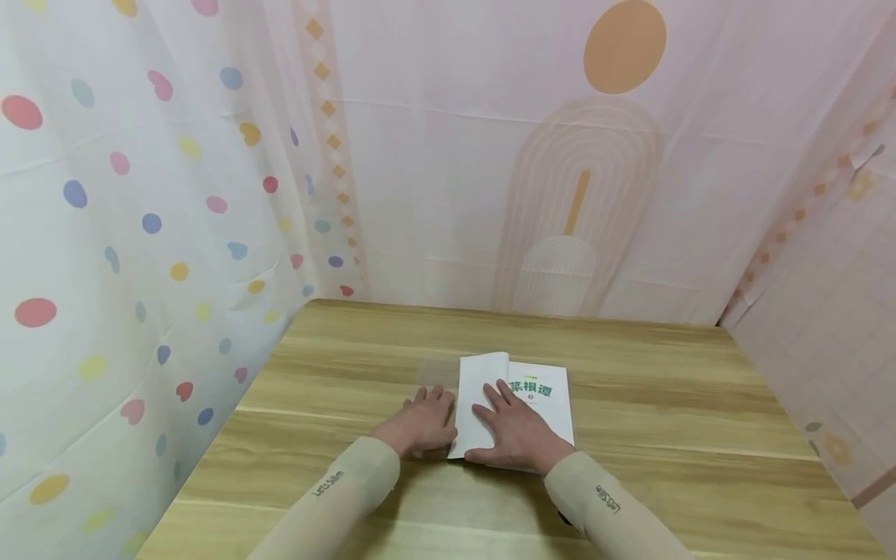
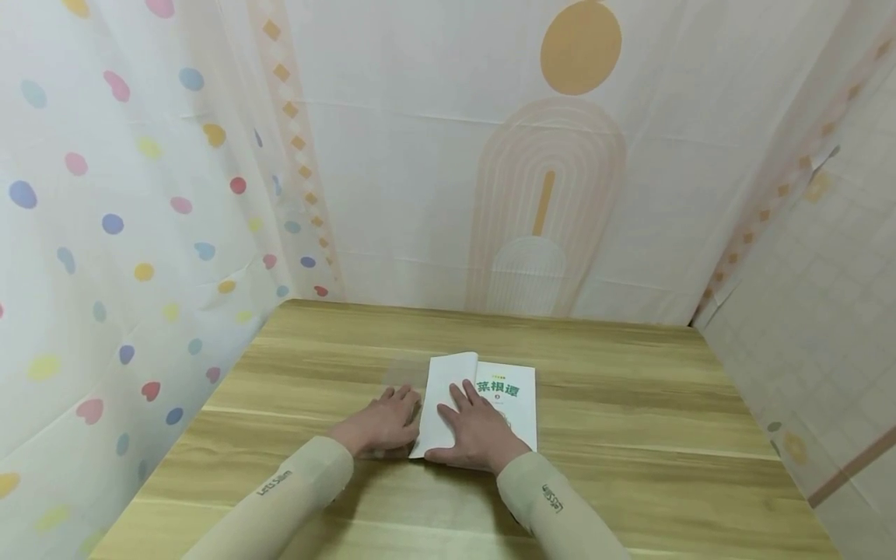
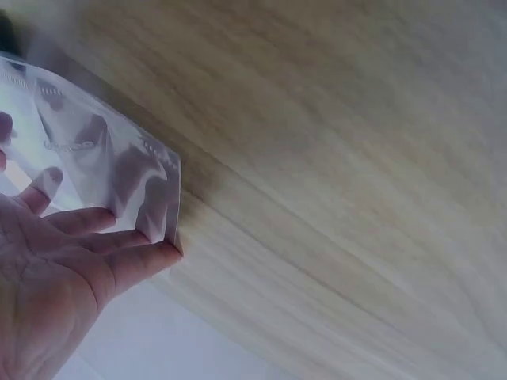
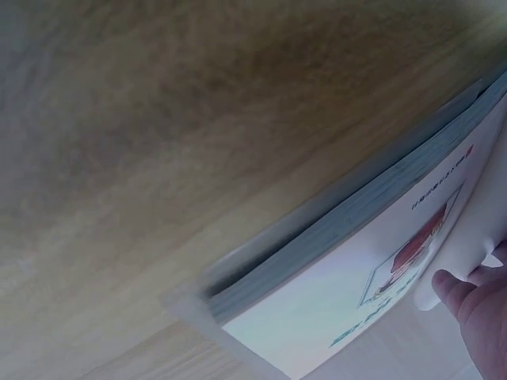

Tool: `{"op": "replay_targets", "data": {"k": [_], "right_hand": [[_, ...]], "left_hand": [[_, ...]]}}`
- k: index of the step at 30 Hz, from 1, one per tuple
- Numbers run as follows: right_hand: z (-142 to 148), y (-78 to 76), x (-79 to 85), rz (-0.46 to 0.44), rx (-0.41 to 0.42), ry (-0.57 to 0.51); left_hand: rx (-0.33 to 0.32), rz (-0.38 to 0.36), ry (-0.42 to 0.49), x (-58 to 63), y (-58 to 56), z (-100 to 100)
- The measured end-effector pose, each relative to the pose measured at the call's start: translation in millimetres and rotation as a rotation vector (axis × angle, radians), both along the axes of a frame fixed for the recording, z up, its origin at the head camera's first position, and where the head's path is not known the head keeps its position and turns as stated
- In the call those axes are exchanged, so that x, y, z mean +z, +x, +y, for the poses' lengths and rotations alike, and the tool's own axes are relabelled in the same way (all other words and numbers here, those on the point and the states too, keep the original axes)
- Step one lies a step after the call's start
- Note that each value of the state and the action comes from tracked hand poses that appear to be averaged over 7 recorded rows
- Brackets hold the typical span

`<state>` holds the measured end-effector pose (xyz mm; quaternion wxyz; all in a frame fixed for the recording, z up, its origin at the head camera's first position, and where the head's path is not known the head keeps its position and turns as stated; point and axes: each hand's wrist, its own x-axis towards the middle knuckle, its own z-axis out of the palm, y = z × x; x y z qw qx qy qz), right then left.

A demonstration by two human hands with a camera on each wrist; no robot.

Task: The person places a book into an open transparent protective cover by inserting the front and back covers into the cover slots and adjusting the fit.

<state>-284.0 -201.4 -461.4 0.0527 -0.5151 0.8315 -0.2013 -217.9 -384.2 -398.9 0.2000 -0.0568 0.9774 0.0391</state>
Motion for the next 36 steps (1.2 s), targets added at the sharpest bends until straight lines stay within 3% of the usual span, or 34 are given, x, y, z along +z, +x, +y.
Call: {"op": "replay_targets", "data": {"k": [8,18,36], "right_hand": [[-4.4,4.6,4.1,-0.002,0.000,-0.043],[-2.1,2.6,-3.2,-0.009,-0.014,0.049],[0.0,-2.2,-1.3,-0.034,0.021,0.065]], "left_hand": [[-0.021,0.003,-0.036,-3.7,0.9,1.0],[-0.007,-0.027,-0.065,-5.7,2.3,2.9],[0.015,-0.018,-0.063,-1.3,3.5,4.7]]}}
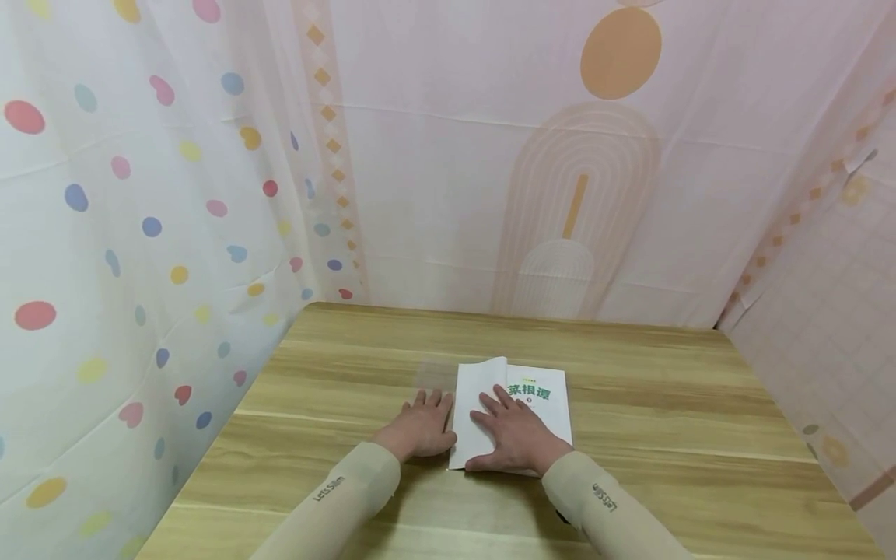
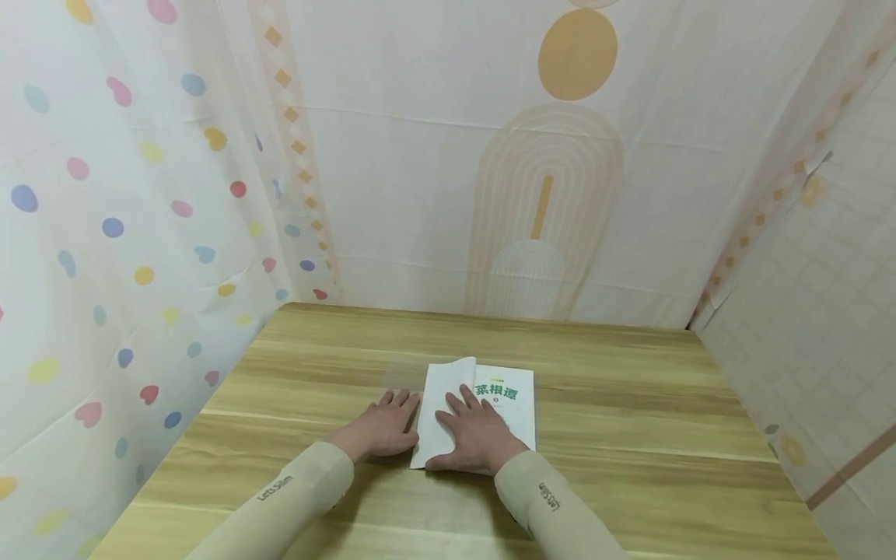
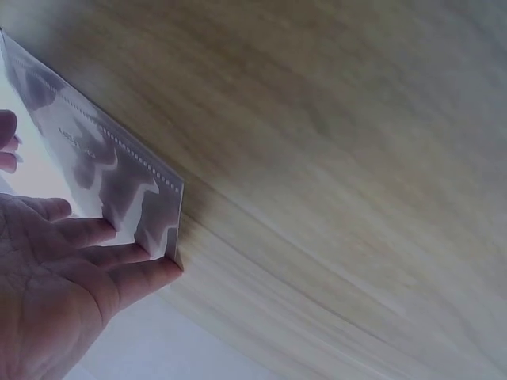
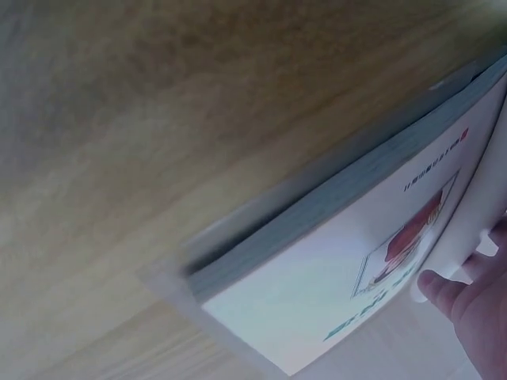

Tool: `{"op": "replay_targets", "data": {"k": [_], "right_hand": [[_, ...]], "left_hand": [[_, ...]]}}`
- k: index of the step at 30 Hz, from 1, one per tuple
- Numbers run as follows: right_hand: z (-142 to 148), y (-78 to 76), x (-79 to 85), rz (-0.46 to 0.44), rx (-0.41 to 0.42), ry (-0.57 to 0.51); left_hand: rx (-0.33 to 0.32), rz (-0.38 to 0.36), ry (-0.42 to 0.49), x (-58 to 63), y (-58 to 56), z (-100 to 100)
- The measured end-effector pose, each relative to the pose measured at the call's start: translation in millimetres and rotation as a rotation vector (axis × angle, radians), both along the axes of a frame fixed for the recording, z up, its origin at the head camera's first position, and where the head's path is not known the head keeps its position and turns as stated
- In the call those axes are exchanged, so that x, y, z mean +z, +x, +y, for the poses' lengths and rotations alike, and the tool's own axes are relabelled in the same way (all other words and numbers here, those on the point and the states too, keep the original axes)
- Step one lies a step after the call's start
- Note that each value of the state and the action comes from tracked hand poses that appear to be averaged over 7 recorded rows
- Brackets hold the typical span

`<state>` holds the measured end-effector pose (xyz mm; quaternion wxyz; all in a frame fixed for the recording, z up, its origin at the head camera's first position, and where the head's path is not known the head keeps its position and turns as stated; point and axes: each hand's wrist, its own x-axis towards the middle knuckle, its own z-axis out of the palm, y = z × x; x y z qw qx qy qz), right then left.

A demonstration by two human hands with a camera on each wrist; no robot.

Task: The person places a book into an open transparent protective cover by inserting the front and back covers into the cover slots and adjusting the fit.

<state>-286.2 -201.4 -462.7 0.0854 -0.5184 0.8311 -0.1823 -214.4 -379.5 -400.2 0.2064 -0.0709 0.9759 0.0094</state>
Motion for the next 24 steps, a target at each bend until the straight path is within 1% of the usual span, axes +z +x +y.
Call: {"op": "replay_targets", "data": {"k": [5,14,18,24], "right_hand": [[-4.6,4.1,0.6,0.002,0.010,-0.038],[-7.8,8.1,4.7,0.043,-0.011,-0.015],[-8.2,8.8,6.3,0.051,-0.020,-0.004],[-10.7,10.0,3.9,0.053,-0.021,-0.005]], "left_hand": [[-0.009,0.010,0.000,1.5,1.7,-0.3],[-0.018,0.009,-0.025,1.4,0.6,-1.3],[-0.027,0.010,-0.035,-1.1,0.1,-2.8],[-0.033,0.022,-0.025,-3.0,0.4,-4.8]]}}
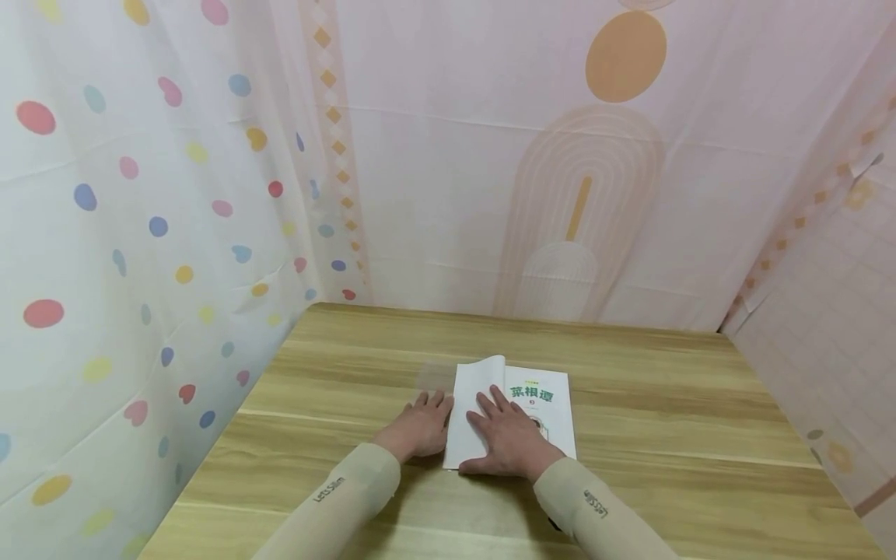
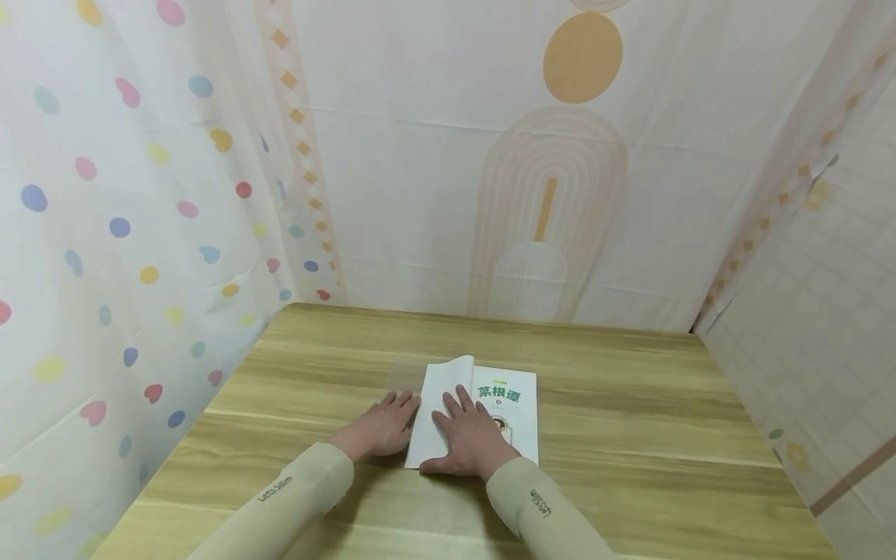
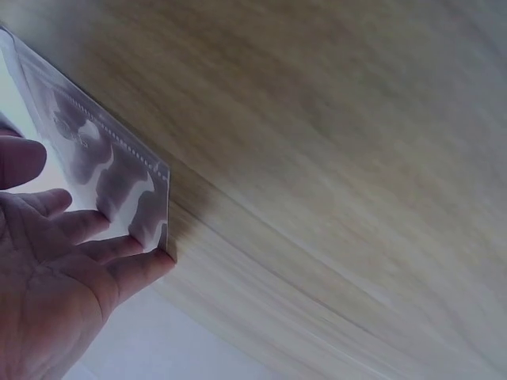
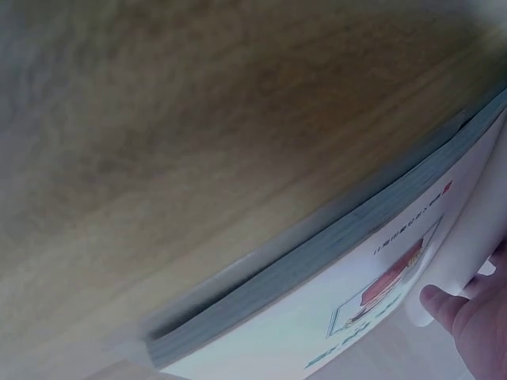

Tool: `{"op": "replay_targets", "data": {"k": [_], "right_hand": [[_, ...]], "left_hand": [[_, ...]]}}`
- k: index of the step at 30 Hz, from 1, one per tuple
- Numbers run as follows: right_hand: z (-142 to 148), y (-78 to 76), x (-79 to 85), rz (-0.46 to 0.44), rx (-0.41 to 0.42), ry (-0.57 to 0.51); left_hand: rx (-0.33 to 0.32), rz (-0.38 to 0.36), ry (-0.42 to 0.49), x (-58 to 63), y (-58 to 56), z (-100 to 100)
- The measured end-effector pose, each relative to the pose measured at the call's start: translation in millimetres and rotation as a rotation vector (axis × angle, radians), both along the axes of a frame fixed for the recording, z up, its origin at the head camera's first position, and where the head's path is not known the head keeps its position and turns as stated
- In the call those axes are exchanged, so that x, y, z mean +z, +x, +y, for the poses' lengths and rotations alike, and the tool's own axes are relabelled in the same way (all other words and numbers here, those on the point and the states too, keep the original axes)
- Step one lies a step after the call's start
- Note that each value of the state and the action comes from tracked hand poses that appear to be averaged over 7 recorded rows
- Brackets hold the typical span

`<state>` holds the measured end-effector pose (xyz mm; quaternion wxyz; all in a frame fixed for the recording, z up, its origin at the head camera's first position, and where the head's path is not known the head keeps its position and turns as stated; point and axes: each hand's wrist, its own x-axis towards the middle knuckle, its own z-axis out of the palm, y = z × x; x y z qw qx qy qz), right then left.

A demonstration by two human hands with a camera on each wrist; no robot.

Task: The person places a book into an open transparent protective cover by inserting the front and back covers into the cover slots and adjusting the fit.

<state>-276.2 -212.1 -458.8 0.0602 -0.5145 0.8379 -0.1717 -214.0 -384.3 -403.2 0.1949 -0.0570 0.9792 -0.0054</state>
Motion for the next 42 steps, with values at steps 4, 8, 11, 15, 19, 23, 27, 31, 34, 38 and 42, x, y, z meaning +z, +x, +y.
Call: {"op": "replay_targets", "data": {"k": [4,8,11,15,19,23,27,31,34,38,42], "right_hand": [[-0.9,-0.1,-1.8,0.002,-0.008,-0.001],[-2.2,-0.1,-3.3,0.007,-0.004,-0.005],[-4.1,0.4,-4.4,0.014,-0.002,-0.008],[-7.1,2.0,-4.5,0.019,-0.011,-0.010],[-10.6,4.7,-4.1,0.008,-0.017,-0.030],[-12.4,7.2,-3.1,-0.001,-0.026,-0.034],[-10.5,7.5,-5.0,-0.026,-0.028,-0.042],[-1.9,3.2,-10.9,-0.123,-0.048,-0.093],[7.1,-1.9,-15.3,-0.188,-0.091,-0.144],[19.0,-6.4,-17.2,-0.247,-0.124,-0.168],[26.2,-5.6,-15.9,-0.277,-0.091,-0.140]], "left_hand": [[0.003,0.001,0.004,0.4,0.4,0.2],[0.005,-0.009,-0.001,-0.1,0.8,-0.3],[-0.001,-0.009,-0.007,0.0,0.5,-1.0],[-0.019,-0.009,-0.027,1.1,-0.1,-1.7],[-0.040,-0.005,-0.040,3.2,0.9,-1.8],[-0.072,0.002,-0.063,3.3,3.1,-1.4],[-0.081,-0.004,-0.077,2.0,4.6,-0.6],[-0.068,-0.008,-0.073,0.0,4.5,0.3],[-0.058,-0.009,-0.072,-1.0,4.3,-0.2],[-0.047,-0.005,-0.059,-0.7,4.8,-0.9],[-0.045,0.000,-0.052,-1.3,5.6,-0.9]]}}
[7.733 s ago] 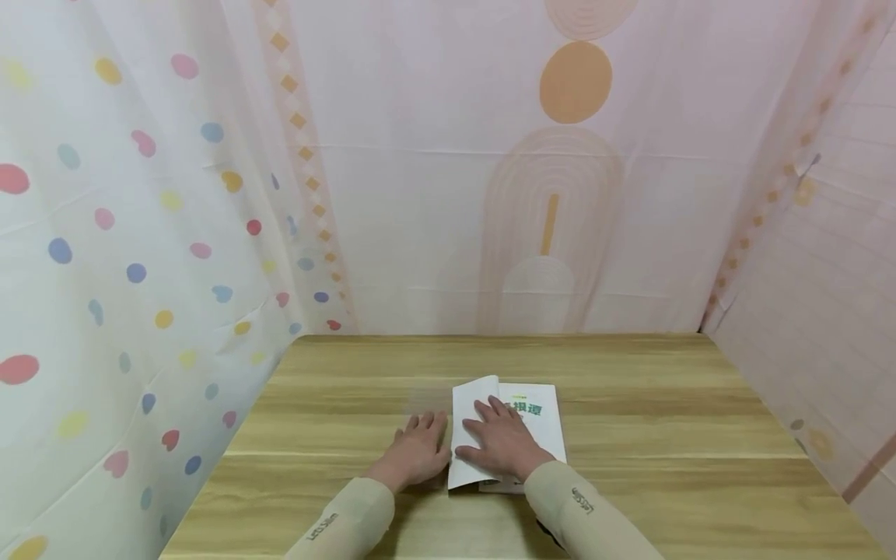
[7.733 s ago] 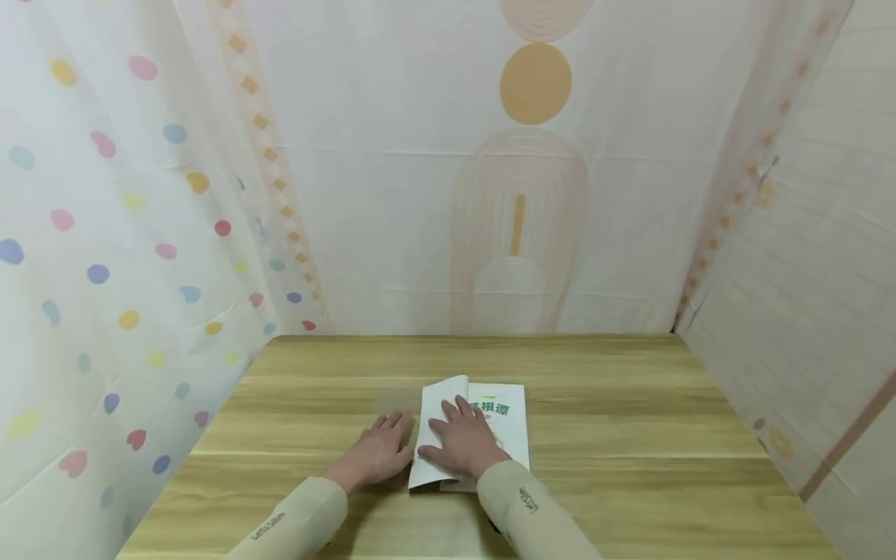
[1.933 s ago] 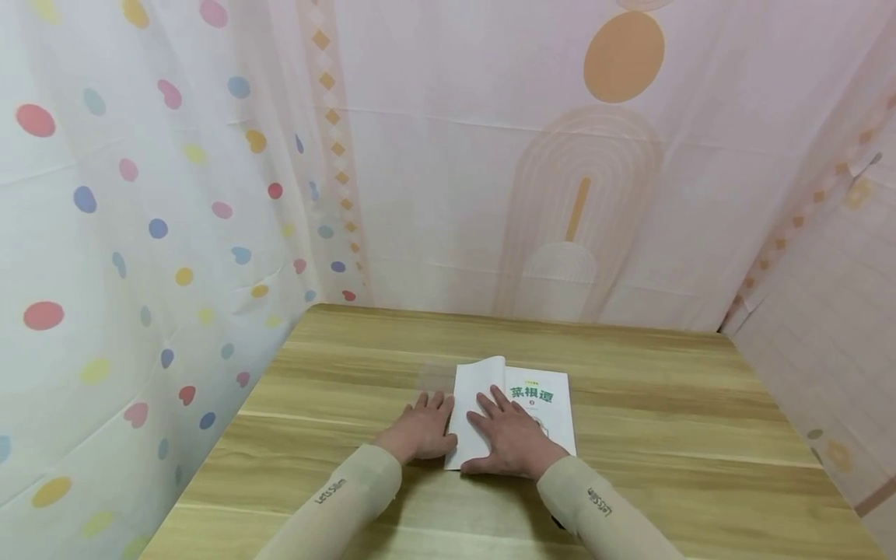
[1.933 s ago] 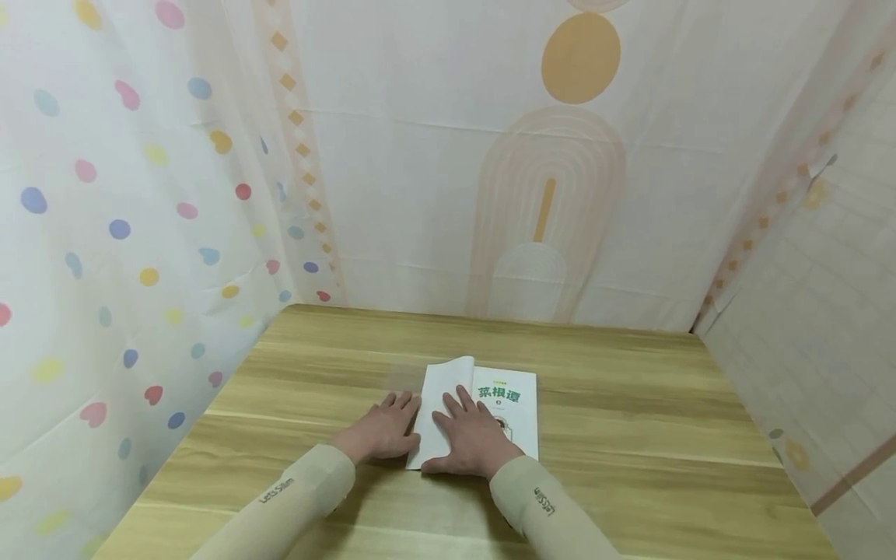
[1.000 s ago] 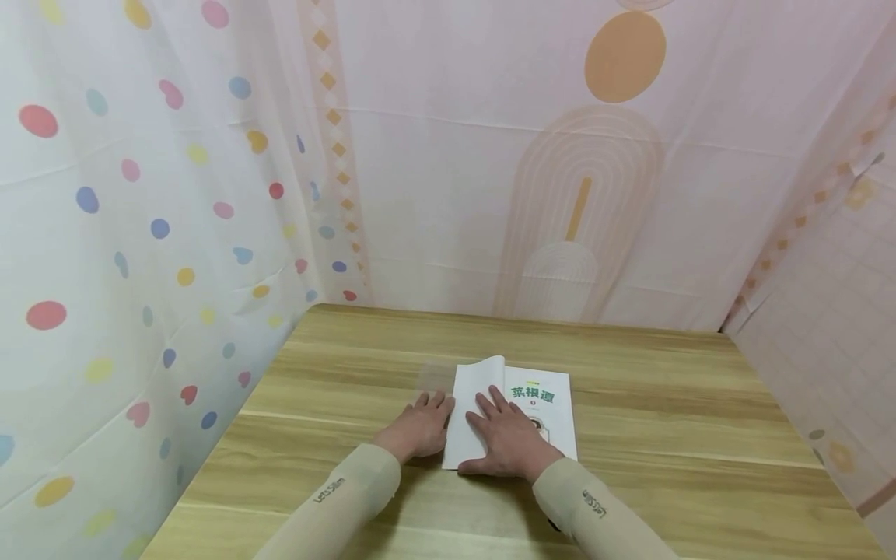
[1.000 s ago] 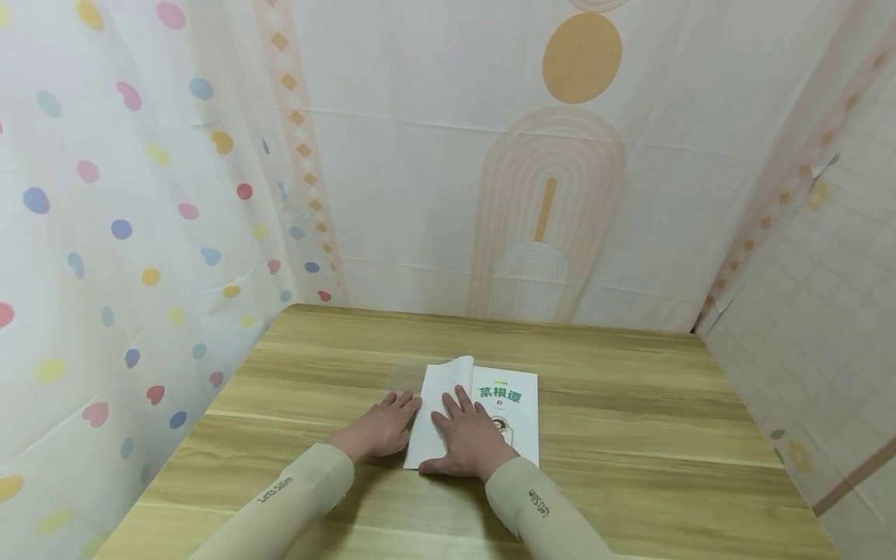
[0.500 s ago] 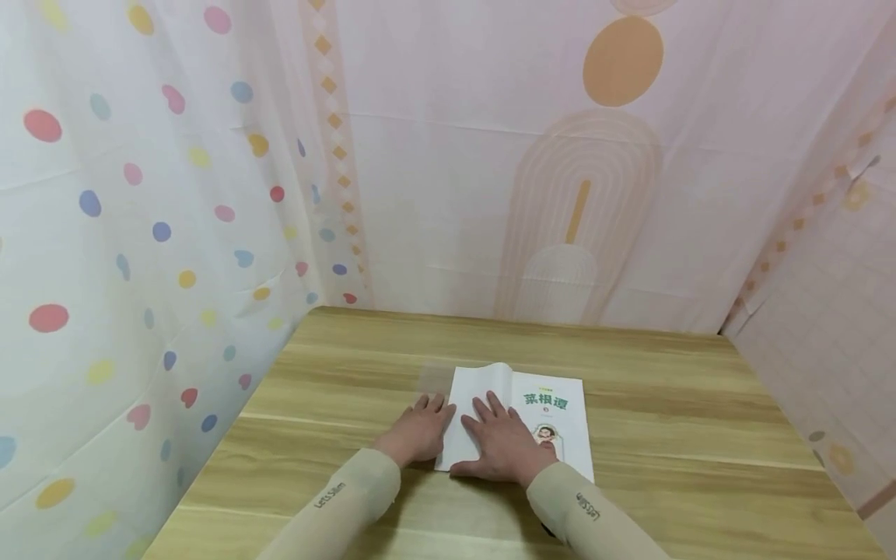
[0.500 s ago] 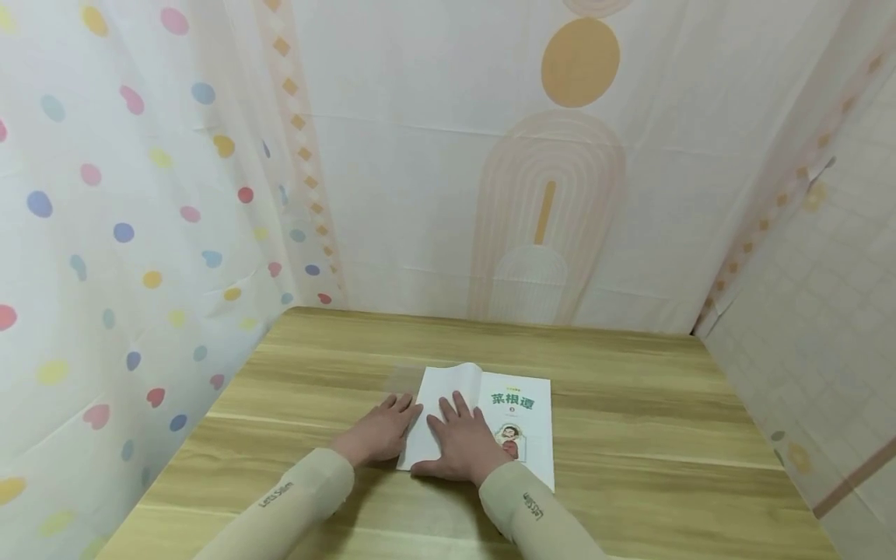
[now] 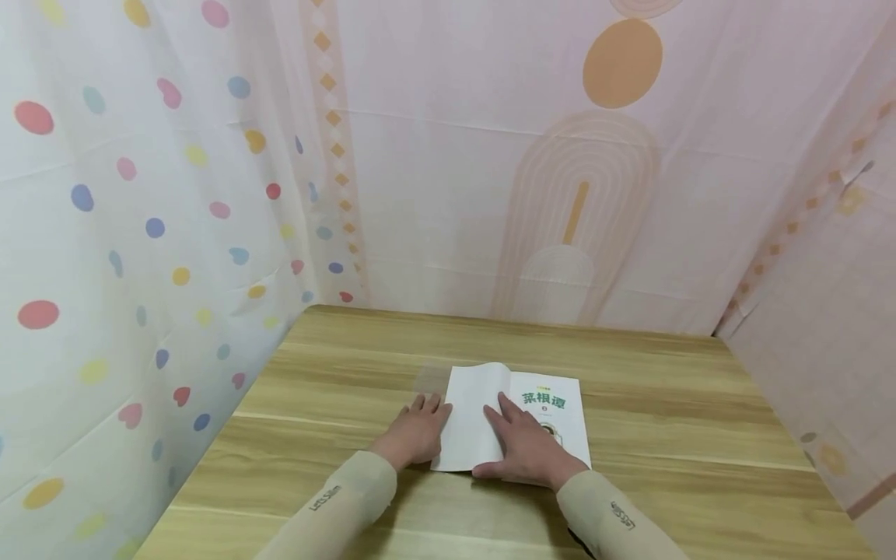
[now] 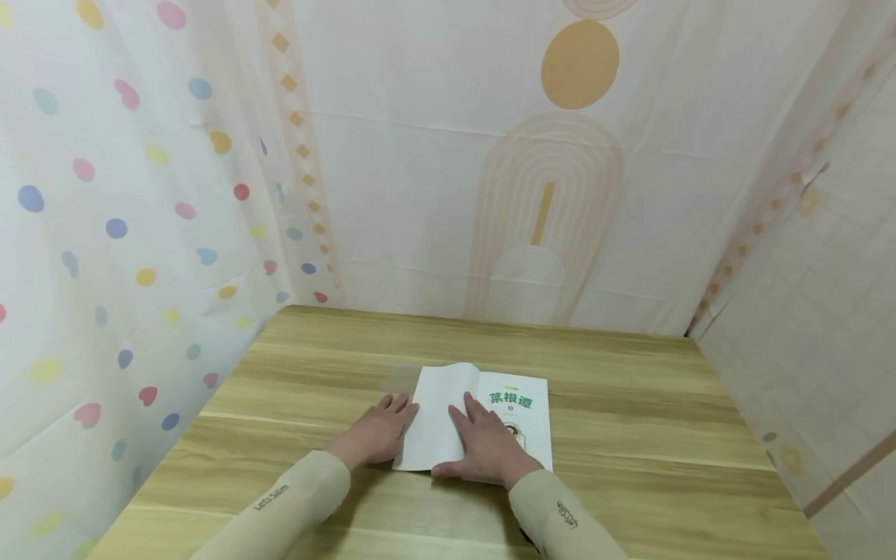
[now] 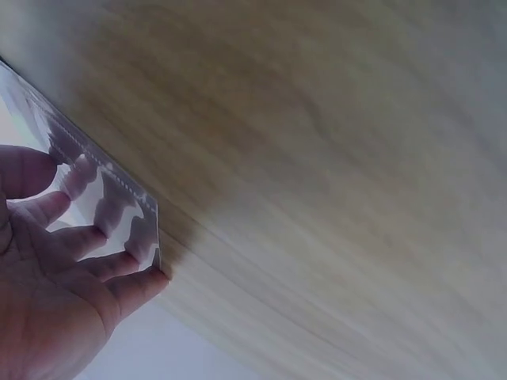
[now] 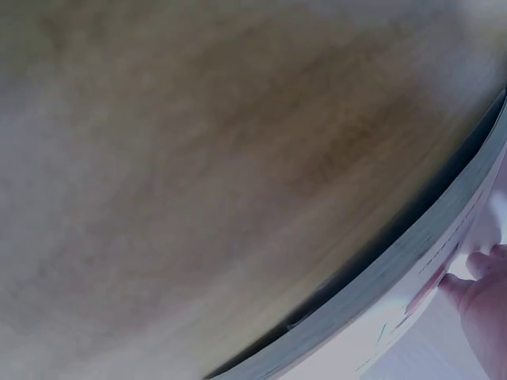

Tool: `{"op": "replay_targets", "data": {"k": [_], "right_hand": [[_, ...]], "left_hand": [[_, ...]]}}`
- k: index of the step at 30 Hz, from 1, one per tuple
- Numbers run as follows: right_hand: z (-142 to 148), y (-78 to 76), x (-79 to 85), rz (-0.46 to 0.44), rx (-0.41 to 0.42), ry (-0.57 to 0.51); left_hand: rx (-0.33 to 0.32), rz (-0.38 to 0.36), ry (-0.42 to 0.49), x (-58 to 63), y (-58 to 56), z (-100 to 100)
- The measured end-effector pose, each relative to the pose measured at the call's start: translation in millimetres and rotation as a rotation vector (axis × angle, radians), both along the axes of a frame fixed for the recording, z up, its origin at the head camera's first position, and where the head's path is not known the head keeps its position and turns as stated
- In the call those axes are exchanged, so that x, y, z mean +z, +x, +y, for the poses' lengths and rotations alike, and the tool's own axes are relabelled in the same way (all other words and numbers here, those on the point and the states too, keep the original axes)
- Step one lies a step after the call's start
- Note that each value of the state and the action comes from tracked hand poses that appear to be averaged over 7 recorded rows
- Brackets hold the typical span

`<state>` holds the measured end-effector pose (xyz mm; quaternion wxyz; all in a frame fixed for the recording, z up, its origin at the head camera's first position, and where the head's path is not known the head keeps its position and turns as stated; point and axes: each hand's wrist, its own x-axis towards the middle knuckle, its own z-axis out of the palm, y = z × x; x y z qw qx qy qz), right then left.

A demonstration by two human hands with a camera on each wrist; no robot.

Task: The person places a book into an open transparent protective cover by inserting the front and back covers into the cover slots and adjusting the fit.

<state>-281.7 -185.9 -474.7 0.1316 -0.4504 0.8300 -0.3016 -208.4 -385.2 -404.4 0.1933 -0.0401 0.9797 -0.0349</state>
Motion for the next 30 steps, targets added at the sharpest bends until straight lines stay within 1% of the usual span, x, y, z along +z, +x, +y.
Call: {"op": "replay_targets", "data": {"k": [4,10,12,14,17,20,23,25,30], "right_hand": [[0.2,0.7,0.5,0.024,0.023,0.009],[-4.8,1.5,-1.6,0.070,0.019,0.052],[-5.9,1.9,-2.2,0.083,0.018,0.066],[-6.3,2.2,-1.7,0.094,0.018,0.076],[-7.1,2.4,-0.5,0.108,0.021,0.091],[-8.0,1.9,1.5,0.126,0.028,0.108],[-9.8,0.2,4.7,0.158,0.026,0.112],[-11.3,-0.6,7.2,0.170,0.025,0.114],[-13.7,1.3,7.7,0.141,0.040,0.136]], "left_hand": [[-0.010,0.019,0.002,0.3,-0.1,-1.1],[-0.046,0.074,0.000,-4.5,0.7,-8.6],[-0.056,0.093,0.013,-4.7,0.4,-11.4],[-0.039,0.102,0.067,-4.1,0.6,-14.0],[0.027,0.081,0.163,-4.4,1.2,-18.4],[0.083,0.041,0.219,-4.8,2.6,-21.8],[0.077,0.028,0.227,-4.7,3.2,-23.8],[0.063,0.032,0.226,-4.1,3.4,-24.3],[0.028,0.030,0.180,-3.8,3.2,-24.6]]}}
